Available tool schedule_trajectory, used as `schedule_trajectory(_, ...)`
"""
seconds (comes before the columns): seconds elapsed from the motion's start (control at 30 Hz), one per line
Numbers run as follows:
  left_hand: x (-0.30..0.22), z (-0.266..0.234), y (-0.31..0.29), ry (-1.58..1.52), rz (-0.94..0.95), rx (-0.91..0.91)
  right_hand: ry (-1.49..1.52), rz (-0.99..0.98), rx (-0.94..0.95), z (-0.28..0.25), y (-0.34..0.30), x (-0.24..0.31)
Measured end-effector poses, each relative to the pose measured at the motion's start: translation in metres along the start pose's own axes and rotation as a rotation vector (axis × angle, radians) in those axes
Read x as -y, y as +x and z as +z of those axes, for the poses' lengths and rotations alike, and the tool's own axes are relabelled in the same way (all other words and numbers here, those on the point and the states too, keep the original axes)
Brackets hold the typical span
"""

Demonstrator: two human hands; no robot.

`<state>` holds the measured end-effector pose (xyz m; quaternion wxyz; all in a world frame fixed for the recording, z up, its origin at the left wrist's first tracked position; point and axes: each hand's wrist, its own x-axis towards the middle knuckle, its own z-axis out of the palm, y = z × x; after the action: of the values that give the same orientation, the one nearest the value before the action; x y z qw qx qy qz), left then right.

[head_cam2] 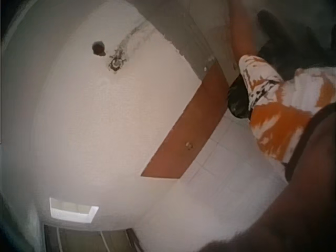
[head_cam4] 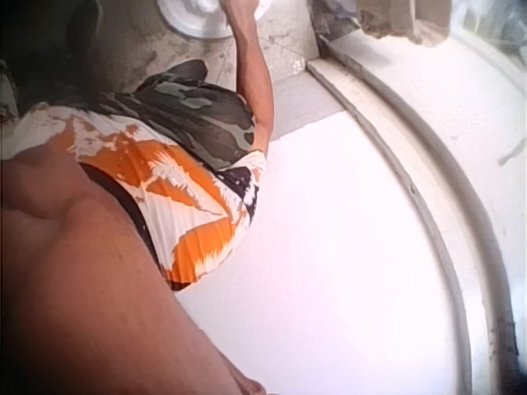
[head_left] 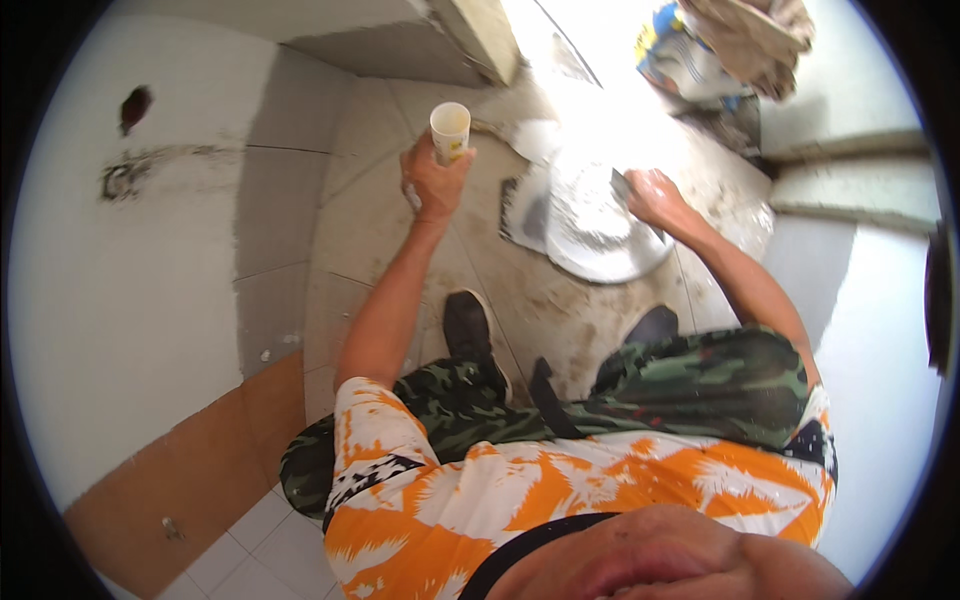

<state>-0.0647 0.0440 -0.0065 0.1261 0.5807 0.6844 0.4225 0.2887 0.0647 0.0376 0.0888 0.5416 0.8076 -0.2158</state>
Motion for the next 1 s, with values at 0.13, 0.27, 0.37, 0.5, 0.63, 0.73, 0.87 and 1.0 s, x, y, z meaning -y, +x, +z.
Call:
schedule_trajectory(0.13,0.077,-0.003,0.041,-0.301,-0.28,-0.228,0.059,0.011,0.0,-0.007,-0.015,0.004)
schedule_trajectory(0.27,0.122,-0.011,0.113,-0.373,-0.441,-0.3,0.143,0.149,0.026,-0.057,-0.021,0.021)
schedule_trajectory(0.37,0.185,-0.011,0.158,-0.321,-0.491,-0.332,0.288,0.092,-0.016,-0.063,-0.022,0.024)
schedule_trajectory(0.5,0.224,-0.008,0.211,-0.113,-0.595,-0.289,0.373,0.145,-0.013,-0.068,-0.033,0.032)
schedule_trajectory(0.63,0.243,-0.006,0.224,-0.051,-0.715,-0.207,0.434,0.147,-0.05,-0.054,-0.039,0.027)
schedule_trajectory(0.73,0.206,0.015,0.226,0.019,-0.766,-0.072,0.418,0.229,-0.029,-0.057,-0.046,0.018)
schedule_trajectory(0.87,0.258,-0.039,0.224,0.085,-0.72,-0.353,0.514,0.19,-0.022,-0.046,-0.033,0.017)
schedule_trajectory(1.0,0.159,0.048,0.125,0.427,0.156,-0.213,0.592,0.297,-0.073,-0.039,-0.044,-0.016)
